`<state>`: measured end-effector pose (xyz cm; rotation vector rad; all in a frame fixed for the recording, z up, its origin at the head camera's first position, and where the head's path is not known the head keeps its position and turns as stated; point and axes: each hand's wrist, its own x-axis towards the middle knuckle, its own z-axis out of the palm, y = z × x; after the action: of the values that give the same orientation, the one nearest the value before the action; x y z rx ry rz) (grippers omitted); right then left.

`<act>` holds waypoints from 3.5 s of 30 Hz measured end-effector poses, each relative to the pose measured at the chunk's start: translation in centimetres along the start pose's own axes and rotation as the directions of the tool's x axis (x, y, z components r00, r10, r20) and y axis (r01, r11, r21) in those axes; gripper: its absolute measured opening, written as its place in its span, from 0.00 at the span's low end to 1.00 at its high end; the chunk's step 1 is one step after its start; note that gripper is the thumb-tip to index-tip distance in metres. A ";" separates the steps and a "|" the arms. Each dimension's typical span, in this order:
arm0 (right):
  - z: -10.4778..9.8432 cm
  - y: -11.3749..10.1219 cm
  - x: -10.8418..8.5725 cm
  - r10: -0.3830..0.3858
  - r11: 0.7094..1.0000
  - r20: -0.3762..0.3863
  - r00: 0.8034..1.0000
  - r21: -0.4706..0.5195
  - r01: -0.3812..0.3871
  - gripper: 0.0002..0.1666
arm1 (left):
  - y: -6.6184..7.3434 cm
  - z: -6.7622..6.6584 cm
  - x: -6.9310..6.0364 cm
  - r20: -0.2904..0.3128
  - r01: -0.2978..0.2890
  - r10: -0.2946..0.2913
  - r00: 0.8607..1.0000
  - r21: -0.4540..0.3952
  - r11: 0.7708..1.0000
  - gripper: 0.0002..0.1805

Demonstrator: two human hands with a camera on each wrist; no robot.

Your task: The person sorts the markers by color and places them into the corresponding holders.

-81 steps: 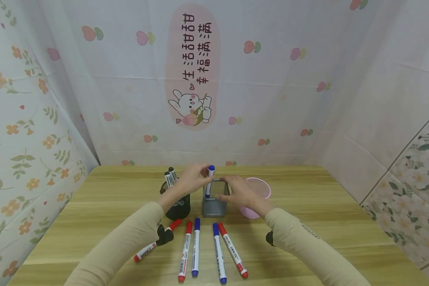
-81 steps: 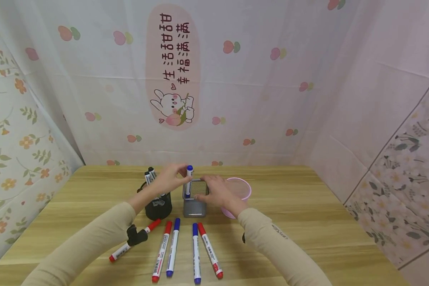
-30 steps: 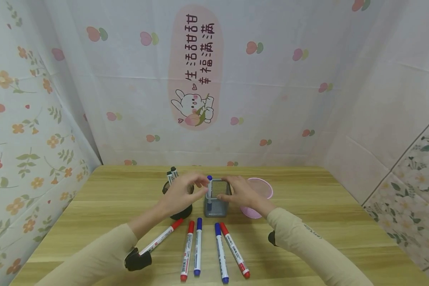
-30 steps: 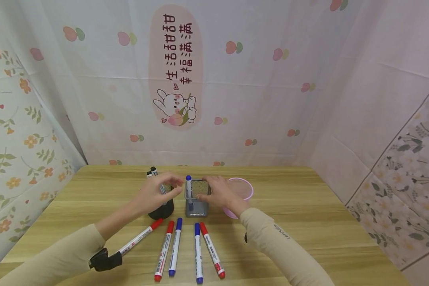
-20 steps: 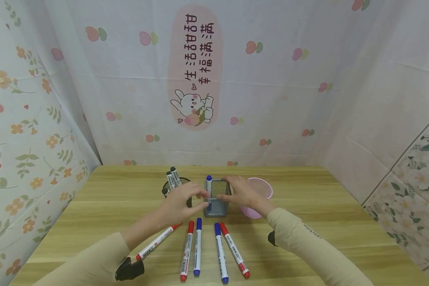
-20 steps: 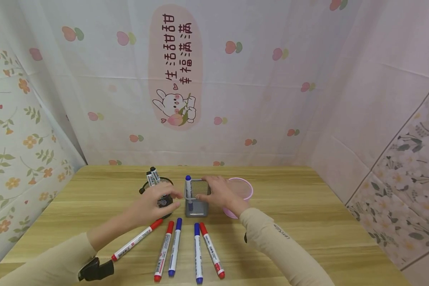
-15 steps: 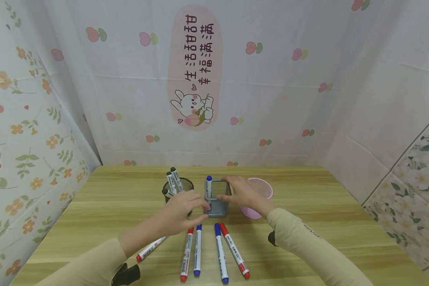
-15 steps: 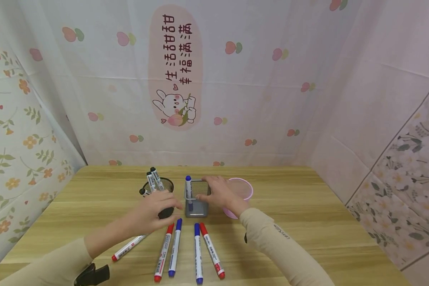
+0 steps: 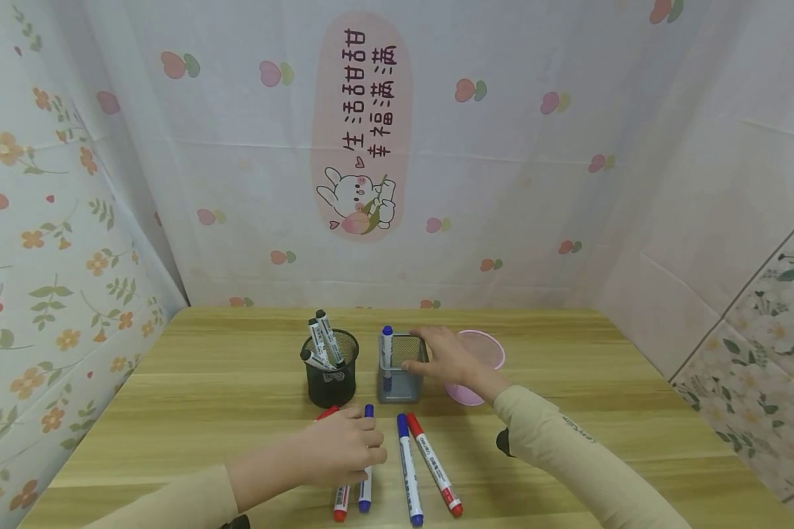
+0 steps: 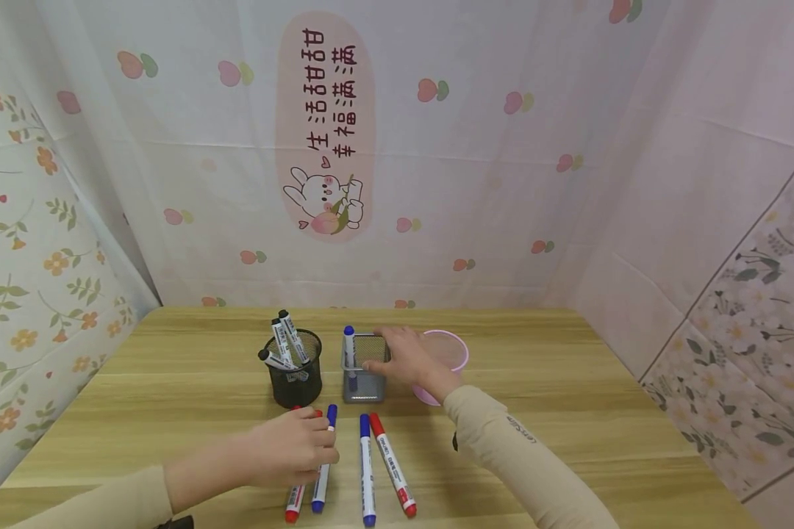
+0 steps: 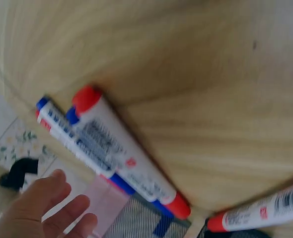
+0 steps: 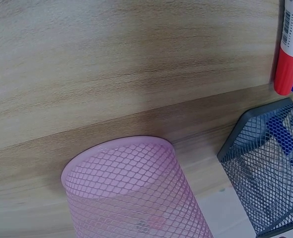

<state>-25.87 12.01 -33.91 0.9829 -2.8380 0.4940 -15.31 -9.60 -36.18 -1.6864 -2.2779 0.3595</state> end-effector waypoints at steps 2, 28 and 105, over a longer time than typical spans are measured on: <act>0.0 0.0 0.0 0.004 1.000 -0.002 1.000 -0.001 -0.004 0.36 | 0.5 0.4 0.0 0.025 -0.030 0.029 0.999 0.039 0.999 0.11; 0.1 0.0 0.0 0.005 1.000 -0.012 1.000 0.020 -0.005 0.36 | 2.8 2.7 0.5 0.082 -0.138 0.125 0.989 0.191 0.972 0.09; 0.1 0.3 0.1 -0.029 0.999 -0.021 0.999 0.025 0.030 0.36 | -4.6 -6.7 1.3 -0.440 0.035 -0.507 0.741 -0.729 0.684 0.12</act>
<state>-26.08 12.15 -34.07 1.0164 -2.8018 0.5344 -17.27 -9.51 -28.23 -1.3230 -2.1703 -1.1066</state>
